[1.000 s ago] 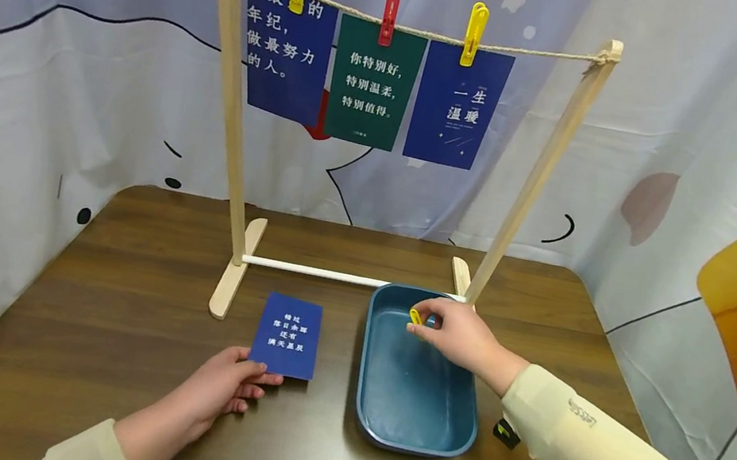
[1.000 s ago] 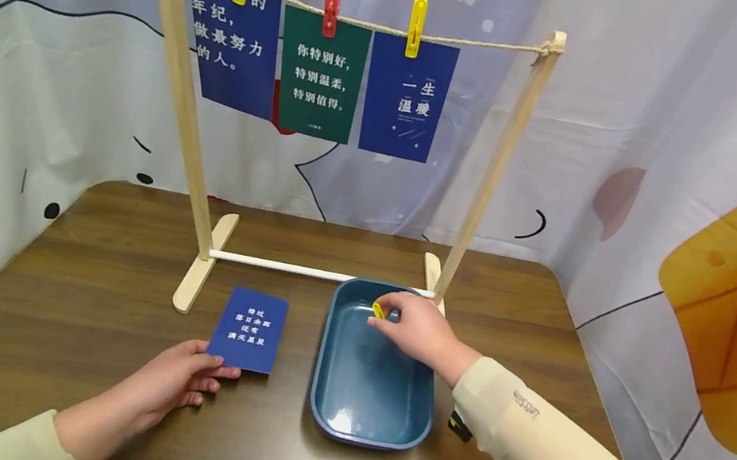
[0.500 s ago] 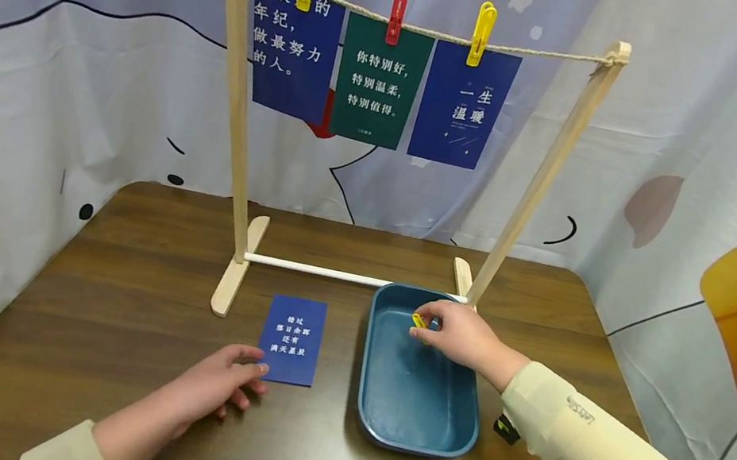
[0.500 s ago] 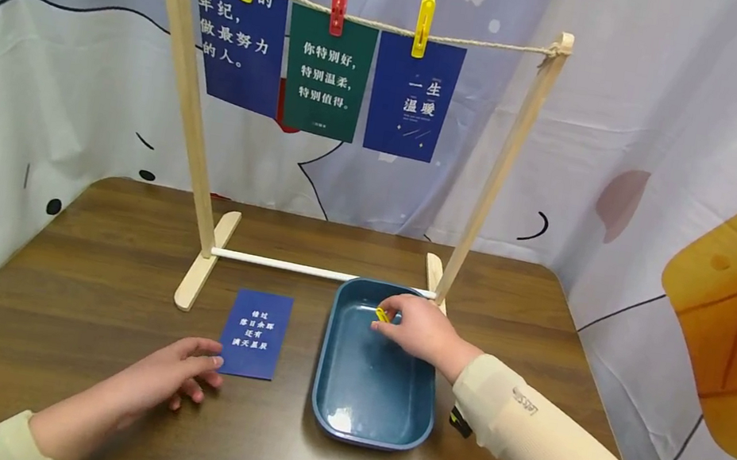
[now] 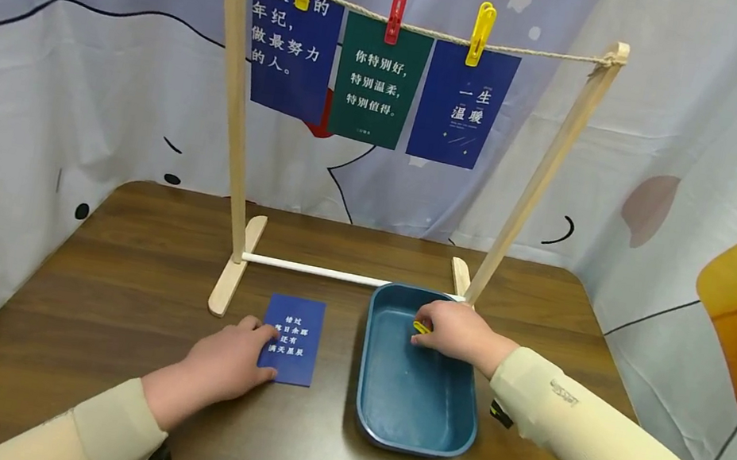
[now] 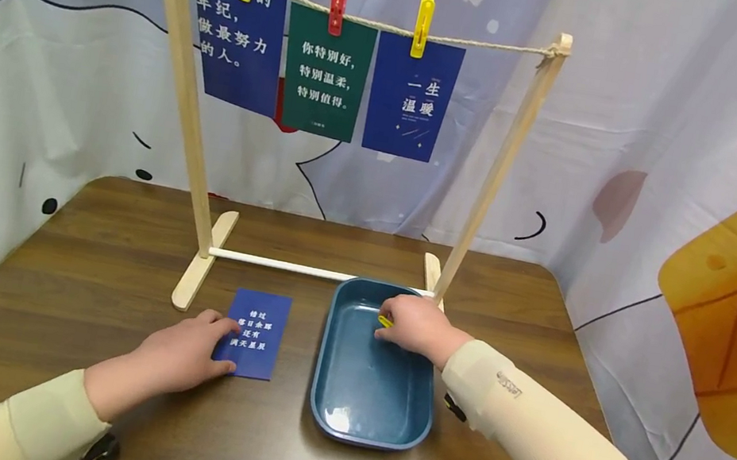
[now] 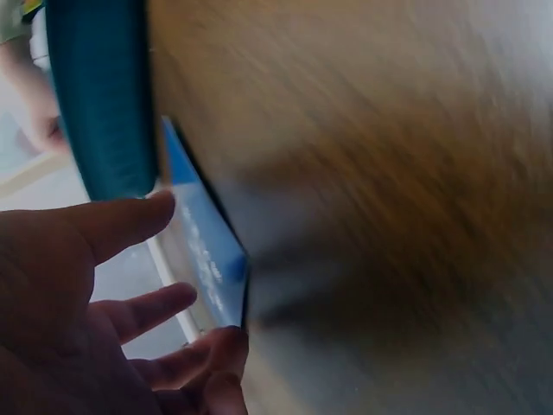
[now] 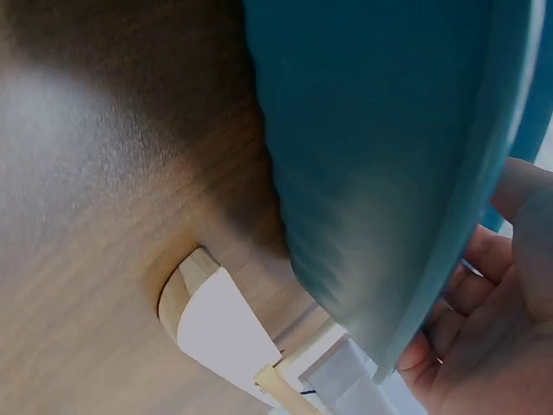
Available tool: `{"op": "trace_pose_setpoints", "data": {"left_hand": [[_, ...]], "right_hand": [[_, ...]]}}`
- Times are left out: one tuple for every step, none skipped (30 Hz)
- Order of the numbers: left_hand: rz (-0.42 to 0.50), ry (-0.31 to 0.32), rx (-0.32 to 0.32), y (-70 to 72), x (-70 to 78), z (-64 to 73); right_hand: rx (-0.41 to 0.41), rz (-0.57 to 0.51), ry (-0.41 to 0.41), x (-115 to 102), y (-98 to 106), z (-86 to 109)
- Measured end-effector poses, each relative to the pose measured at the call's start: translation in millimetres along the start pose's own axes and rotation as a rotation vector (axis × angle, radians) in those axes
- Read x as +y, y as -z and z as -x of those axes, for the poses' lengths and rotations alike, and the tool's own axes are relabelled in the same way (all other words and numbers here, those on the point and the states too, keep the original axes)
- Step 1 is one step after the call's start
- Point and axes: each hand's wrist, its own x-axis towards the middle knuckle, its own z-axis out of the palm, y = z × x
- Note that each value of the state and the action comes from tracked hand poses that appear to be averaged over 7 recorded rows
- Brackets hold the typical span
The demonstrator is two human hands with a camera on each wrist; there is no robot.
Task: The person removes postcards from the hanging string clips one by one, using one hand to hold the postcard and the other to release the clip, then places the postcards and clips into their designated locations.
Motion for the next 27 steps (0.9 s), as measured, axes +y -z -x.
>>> {"op": "trace_pose_setpoints", "data": {"left_hand": [[-0.024,-0.009,-0.005,-0.5,0.0,-0.8],[-0.044,-0.015,-0.01,-1.3,-0.1,-1.3],[-0.058,-0.018,-0.014,-1.9,0.0,-1.5],[-0.069,-0.021,-0.018,-2.4,-0.2,-1.7],[-0.078,-0.026,-0.018,-2.7,-0.3,-1.8],[-0.083,-0.03,-0.017,-2.9,-0.3,-1.8],[-0.087,-0.033,-0.014,-3.6,-0.7,-2.1],[-0.089,-0.035,-0.01,-4.3,-1.1,-2.4],[-0.091,-0.039,-0.008,-4.7,-1.4,-2.6],[-0.094,-0.044,-0.006,-4.8,-1.5,-2.5],[-0.097,-0.048,-0.006,-5.3,-1.8,-2.6],[-0.099,-0.051,-0.007,-5.7,-2.0,-2.6],[-0.1,-0.055,-0.007,-6.0,-2.2,-2.5],[-0.1,-0.056,-0.006,-6.0,-2.2,-2.1],[-0.101,-0.058,-0.006,-6.1,-2.2,-1.9],[-0.101,-0.059,-0.003,-6.0,-2.2,-1.6],[-0.101,-0.06,-0.001,-6.2,-2.3,-1.6],[-0.1,-0.061,0.003,-6.0,-2.0,-1.4],[-0.1,-0.061,0.006,-5.9,-1.9,-1.4],[-0.1,-0.061,0.009,-5.7,-1.8,-1.4],[-0.101,-0.061,0.01,-5.6,-1.7,-1.6],[-0.099,-0.062,0.013,-5.4,-1.7,-1.8],[-0.098,-0.062,0.014,-5.2,-1.7,-2.0],[-0.096,-0.062,0.015,-5.0,-1.7,-2.2],[-0.092,-0.062,0.015,-4.9,-1.8,-2.5],[-0.091,-0.062,0.016,-4.8,-1.9,-2.7],[-0.089,-0.061,0.016,-4.8,-2.1,-3.0]], "right_hand": [[-0.008,0.017,0.002,-0.7,-1.0,-2.1],[-0.014,0.031,0.008,-1.7,-1.7,-4.1],[-0.022,0.042,0.009,-2.6,-2.7,-6.1],[-0.032,0.051,0.011,-3.8,-3.4,-7.9],[-0.04,0.062,0.012,-4.7,-4.6,-9.9],[-0.046,0.07,0.015,-5.3,-5.7,-11.8],[-0.05,0.079,0.021,-6.0,-6.6,-13.4],[-0.054,0.087,0.024,-6.3,-7.8,-15.0],[-0.056,0.098,0.025,-6.4,-9.1,-16.4],[-0.057,0.109,0.027,-6.4,-10.2,-17.6],[-0.054,0.119,0.031,-6.1,-11.2,-18.6],[-0.053,0.127,0.033,-6.1,-12.0,-19.4],[-0.05,0.133,0.035,-6.0,-12.5,-20.0],[-0.048,0.139,0.036,-6.1,-12.9,-20.5],[-0.046,0.144,0.037,-6.4,-13.0,-20.8],[-0.045,0.144,0.041,-6.7,-12.8,-21.0],[-0.044,0.143,0.044,-7.1,-12.6,-21.1],[-0.044,0.142,0.045,-7.7,-12.2,-21.3],[-0.042,0.14,0.05,-8.4,-11.5,-21.3],[-0.043,0.139,0.053,-8.8,-11.1,-21.5],[-0.043,0.135,0.055,-9.1,-10.7,-21.7],[-0.043,0.134,0.057,-9.3,-10.4,-21.9],[-0.042,0.135,0.057,-9.5,-10.3,-22.3],[-0.04,0.139,0.059,-9.3,-10.5,-22.7],[-0.037,0.141,0.063,-8.9,-11.0,-23.1],[-0.038,0.141,0.062,-8.5,-11.6,-23.6],[-0.036,0.142,0.064,-8.2,-12.3,-24.0]]}}
